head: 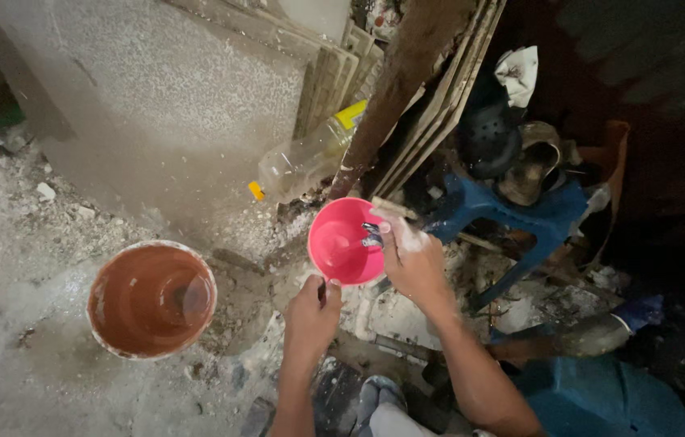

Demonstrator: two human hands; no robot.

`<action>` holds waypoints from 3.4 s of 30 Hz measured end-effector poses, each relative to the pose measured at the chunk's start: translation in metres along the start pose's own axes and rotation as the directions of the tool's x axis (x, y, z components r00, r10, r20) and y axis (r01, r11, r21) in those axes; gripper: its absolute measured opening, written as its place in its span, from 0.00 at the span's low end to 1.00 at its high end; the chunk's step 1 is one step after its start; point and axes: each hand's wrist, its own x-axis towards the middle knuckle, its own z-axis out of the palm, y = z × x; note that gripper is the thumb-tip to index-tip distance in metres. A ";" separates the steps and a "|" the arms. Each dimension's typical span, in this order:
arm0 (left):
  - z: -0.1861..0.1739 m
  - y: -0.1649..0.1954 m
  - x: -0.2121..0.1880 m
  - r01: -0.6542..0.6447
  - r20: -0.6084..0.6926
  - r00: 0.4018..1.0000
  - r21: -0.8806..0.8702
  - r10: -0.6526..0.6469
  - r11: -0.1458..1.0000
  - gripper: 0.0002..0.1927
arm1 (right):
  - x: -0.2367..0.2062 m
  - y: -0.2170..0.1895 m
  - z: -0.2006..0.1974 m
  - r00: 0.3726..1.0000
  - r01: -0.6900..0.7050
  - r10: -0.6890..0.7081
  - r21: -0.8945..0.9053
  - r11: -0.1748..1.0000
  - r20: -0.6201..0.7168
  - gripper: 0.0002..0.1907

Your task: The person brushes a liquid onto long green mold cavities laid on a dusty work table, then scoops plaster-like material from a terracotta bowl and works it with their hands. They then move to a corner where they use pliers on a small item over a pink cup, dipping and working it repeatedly near a bucket.

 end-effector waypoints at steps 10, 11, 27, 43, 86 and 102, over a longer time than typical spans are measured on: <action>-0.009 0.021 -0.002 0.072 0.009 0.997 0.028 -0.072 0.997 0.18 | -0.003 0.013 0.001 0.996 0.083 -0.082 0.032 0.996 -0.020 0.17; -0.010 0.023 -0.002 0.064 -0.003 0.998 0.010 -0.064 0.998 0.17 | -0.003 0.012 0.001 0.996 0.092 -0.091 0.049 0.995 -0.024 0.17; -0.009 0.021 -0.004 0.088 0.009 0.996 0.003 -0.088 0.996 0.18 | -0.003 0.005 -0.005 0.998 0.066 -0.066 0.104 0.992 -0.002 0.16; -0.005 0.014 -0.005 0.119 0.034 0.993 -0.106 -0.116 0.987 0.17 | -0.007 0.006 -0.006 0.992 0.128 -0.127 0.132 0.983 -0.018 0.16; -0.008 0.009 -0.006 0.131 0.039 0.991 -0.086 -0.128 0.988 0.18 | -0.009 0.005 -0.007 0.990 0.143 -0.143 0.127 0.982 -0.015 0.18; -0.010 0.004 -0.006 0.100 -0.010 0.995 -0.115 -0.102 0.988 0.17 | -0.011 0.004 -0.006 0.995 0.093 -0.096 0.163 0.982 0.013 0.20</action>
